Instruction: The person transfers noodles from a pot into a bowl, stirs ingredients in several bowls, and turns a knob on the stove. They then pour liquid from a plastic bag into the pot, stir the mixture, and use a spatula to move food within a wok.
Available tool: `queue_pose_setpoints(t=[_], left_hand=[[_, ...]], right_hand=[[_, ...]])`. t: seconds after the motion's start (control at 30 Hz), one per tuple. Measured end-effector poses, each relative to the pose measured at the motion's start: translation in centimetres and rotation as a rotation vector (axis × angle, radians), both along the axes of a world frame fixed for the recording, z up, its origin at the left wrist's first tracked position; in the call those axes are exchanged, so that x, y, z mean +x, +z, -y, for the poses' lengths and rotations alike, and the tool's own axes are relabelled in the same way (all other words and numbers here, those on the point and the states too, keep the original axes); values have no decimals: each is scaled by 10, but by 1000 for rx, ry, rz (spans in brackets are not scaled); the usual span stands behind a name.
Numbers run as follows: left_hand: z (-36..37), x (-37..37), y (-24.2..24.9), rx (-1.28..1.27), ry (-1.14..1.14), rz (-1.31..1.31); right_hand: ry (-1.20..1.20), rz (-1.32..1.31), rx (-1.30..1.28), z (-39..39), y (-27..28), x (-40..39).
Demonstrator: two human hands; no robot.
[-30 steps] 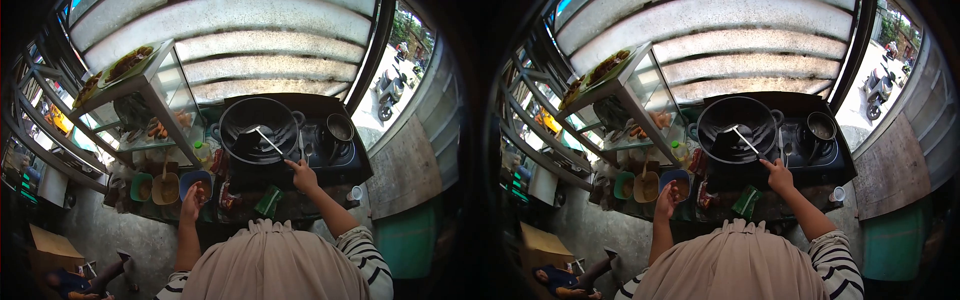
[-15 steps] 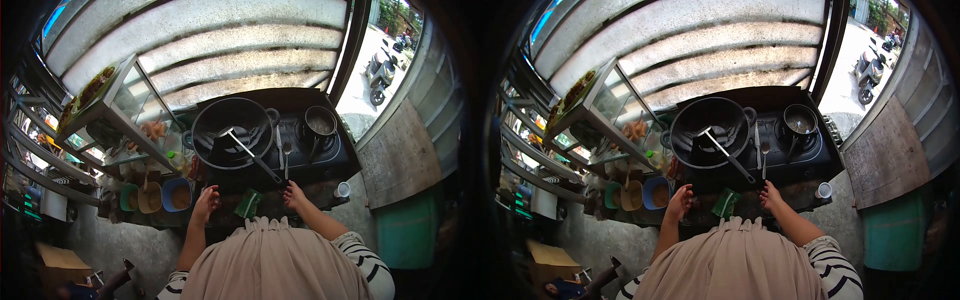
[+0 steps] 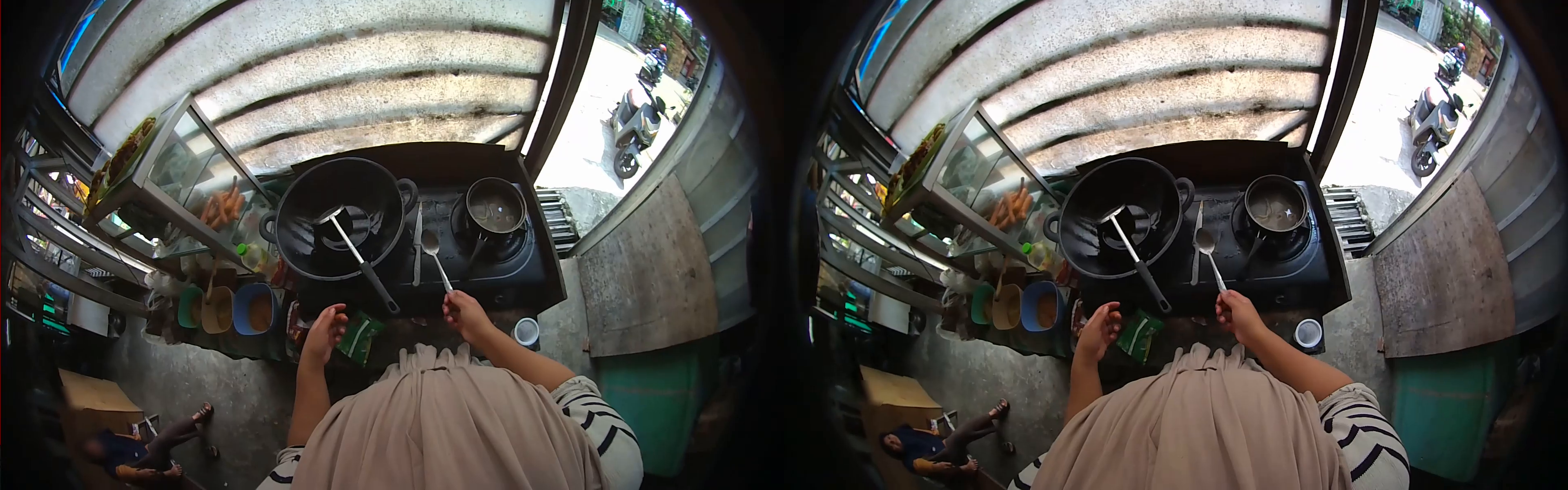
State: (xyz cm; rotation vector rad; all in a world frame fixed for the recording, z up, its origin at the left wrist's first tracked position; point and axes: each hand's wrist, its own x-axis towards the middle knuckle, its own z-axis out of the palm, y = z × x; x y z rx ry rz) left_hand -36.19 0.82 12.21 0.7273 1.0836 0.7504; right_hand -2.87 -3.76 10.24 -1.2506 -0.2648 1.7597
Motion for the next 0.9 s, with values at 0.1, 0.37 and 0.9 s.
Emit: queue_pose_setpoints(t=[0.1, 0.37, 0.9], left_hand=[[4, 10, -1, 50, 124, 11], [33, 36, -5, 64, 312, 51], [57, 50, 10, 88, 455, 12]], right_hand=[[-63, 319, 264, -12, 5, 74], [27, 1744, 477, -54, 63, 225], [121, 1898, 747, -72, 67, 227]])
